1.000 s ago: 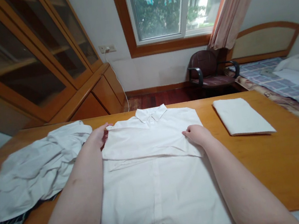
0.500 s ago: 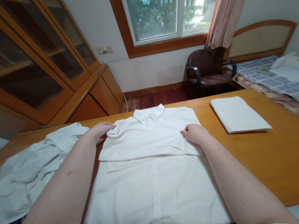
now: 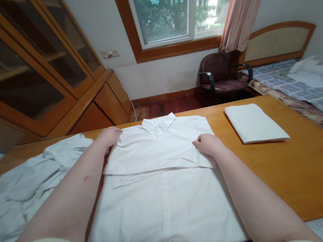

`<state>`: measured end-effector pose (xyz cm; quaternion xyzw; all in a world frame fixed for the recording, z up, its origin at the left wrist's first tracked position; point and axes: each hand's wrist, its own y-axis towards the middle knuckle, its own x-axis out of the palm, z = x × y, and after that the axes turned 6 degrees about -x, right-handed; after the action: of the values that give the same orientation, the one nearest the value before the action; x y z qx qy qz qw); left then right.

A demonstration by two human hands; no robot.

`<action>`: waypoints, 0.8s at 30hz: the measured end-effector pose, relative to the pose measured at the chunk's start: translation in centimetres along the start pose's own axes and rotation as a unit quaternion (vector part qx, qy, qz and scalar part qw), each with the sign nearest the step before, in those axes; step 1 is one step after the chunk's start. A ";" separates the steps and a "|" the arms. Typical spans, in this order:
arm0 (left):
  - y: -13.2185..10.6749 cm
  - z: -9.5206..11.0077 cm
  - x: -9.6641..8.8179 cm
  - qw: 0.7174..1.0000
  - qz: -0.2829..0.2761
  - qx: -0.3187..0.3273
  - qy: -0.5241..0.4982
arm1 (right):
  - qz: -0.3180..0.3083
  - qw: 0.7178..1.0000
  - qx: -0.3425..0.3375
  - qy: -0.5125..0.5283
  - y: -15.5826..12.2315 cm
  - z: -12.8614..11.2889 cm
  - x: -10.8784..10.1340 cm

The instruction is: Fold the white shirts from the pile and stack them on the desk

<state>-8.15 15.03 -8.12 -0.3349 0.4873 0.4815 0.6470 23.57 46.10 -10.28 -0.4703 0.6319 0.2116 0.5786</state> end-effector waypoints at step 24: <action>-5.6 -3.4 2.3 0.998 0.056 0.000 -0.020 | -0.008 1.000 0.005 0.003 0.0 0.0 -0.2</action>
<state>-3.70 10.93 -11.53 -0.2976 0.4923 0.5236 0.6284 23.52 46.15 -10.07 -0.4732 0.6307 0.2026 0.5807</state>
